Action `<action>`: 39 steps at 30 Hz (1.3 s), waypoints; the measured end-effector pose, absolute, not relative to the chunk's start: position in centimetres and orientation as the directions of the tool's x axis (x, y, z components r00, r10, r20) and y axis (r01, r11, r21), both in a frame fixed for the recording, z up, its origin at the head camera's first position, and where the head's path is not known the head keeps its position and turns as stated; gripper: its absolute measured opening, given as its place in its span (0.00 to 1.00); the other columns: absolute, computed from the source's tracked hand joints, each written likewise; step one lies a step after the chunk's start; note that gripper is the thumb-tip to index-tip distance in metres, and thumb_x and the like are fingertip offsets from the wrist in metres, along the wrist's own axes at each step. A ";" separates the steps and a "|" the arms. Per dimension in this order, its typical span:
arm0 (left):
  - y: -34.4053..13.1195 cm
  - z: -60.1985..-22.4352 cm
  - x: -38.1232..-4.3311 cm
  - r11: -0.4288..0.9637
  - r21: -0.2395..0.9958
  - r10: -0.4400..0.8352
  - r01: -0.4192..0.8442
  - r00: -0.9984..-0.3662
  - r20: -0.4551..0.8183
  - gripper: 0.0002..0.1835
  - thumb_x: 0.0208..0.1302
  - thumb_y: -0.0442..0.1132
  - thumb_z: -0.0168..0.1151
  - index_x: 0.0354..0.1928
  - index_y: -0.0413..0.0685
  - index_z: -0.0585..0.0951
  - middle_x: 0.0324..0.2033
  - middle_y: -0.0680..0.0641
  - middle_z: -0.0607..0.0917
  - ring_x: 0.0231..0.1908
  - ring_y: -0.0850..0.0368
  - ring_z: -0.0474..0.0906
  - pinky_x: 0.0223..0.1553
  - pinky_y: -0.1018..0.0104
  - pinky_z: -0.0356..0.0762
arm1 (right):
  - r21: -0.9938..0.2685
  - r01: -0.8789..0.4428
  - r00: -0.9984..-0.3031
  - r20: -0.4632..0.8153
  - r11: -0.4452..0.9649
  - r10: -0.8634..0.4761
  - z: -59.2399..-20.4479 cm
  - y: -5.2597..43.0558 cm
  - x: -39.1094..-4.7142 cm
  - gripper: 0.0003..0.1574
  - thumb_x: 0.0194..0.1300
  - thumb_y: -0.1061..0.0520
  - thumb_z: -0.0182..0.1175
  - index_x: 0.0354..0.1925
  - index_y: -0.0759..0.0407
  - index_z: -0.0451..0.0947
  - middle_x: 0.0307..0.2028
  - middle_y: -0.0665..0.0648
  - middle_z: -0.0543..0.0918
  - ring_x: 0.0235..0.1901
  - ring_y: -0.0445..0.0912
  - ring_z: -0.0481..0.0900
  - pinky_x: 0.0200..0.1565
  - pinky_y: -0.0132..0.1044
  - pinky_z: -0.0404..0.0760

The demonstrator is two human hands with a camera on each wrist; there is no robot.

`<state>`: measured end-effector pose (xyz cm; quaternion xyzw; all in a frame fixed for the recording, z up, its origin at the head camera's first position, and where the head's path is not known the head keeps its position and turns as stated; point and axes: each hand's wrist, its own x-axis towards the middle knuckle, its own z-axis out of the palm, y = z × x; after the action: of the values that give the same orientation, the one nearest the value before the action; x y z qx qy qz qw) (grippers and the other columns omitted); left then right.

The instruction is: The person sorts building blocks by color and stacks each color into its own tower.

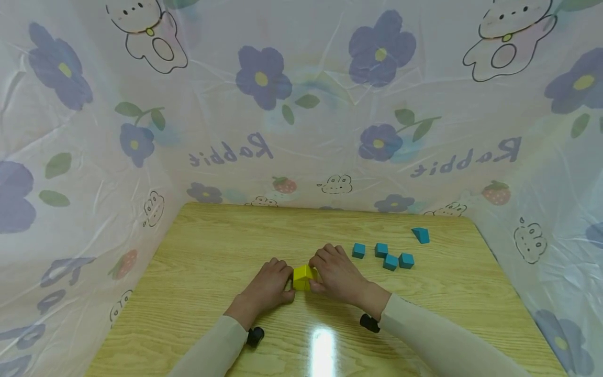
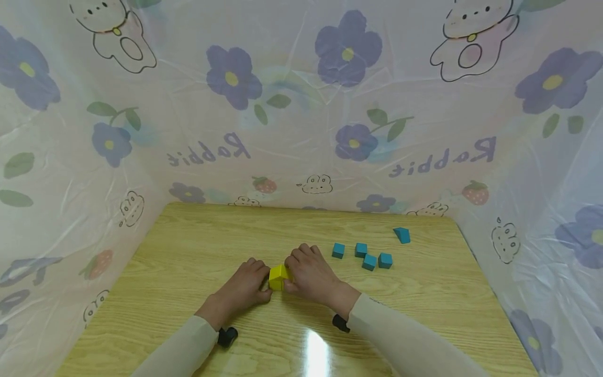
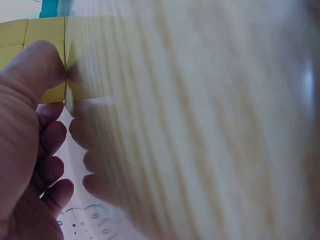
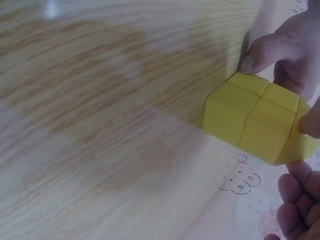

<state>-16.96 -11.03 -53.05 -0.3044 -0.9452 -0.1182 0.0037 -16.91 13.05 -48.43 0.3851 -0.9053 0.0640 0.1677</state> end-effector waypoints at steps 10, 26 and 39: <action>-11.0 -53.1 -16.9 0.791 0.229 0.568 0.567 -0.820 0.071 0.15 0.64 0.53 0.70 0.42 0.51 0.81 0.38 0.56 0.77 0.41 0.58 0.65 0.49 0.60 0.70 | 0.006 -0.710 -0.659 0.345 0.704 -0.668 -48.4 13.0 -16.8 0.20 0.62 0.42 0.70 0.45 0.54 0.83 0.41 0.50 0.83 0.40 0.47 0.72 0.44 0.41 0.69; -10.9 -53.0 -16.9 0.793 0.217 0.569 0.569 -0.819 0.070 0.14 0.64 0.52 0.70 0.41 0.52 0.80 0.37 0.56 0.78 0.41 0.58 0.65 0.48 0.60 0.69 | 0.072 -0.726 -0.623 0.351 0.684 -0.699 -48.8 13.1 -17.3 0.20 0.63 0.41 0.68 0.43 0.52 0.81 0.40 0.49 0.81 0.41 0.47 0.71 0.44 0.42 0.69; -10.8 -52.8 -16.8 0.792 0.198 0.575 0.578 -0.814 0.080 0.14 0.64 0.53 0.70 0.40 0.52 0.79 0.36 0.56 0.77 0.40 0.58 0.65 0.48 0.60 0.69 | 0.097 -0.729 -0.612 0.350 0.677 -0.709 -48.5 13.1 -17.1 0.20 0.65 0.40 0.67 0.44 0.52 0.81 0.40 0.50 0.81 0.42 0.47 0.72 0.45 0.42 0.70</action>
<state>-16.84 -10.82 -52.82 -0.3046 -0.9464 -0.1070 0.0079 -17.11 13.13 -48.50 0.4007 -0.8974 0.0274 0.1826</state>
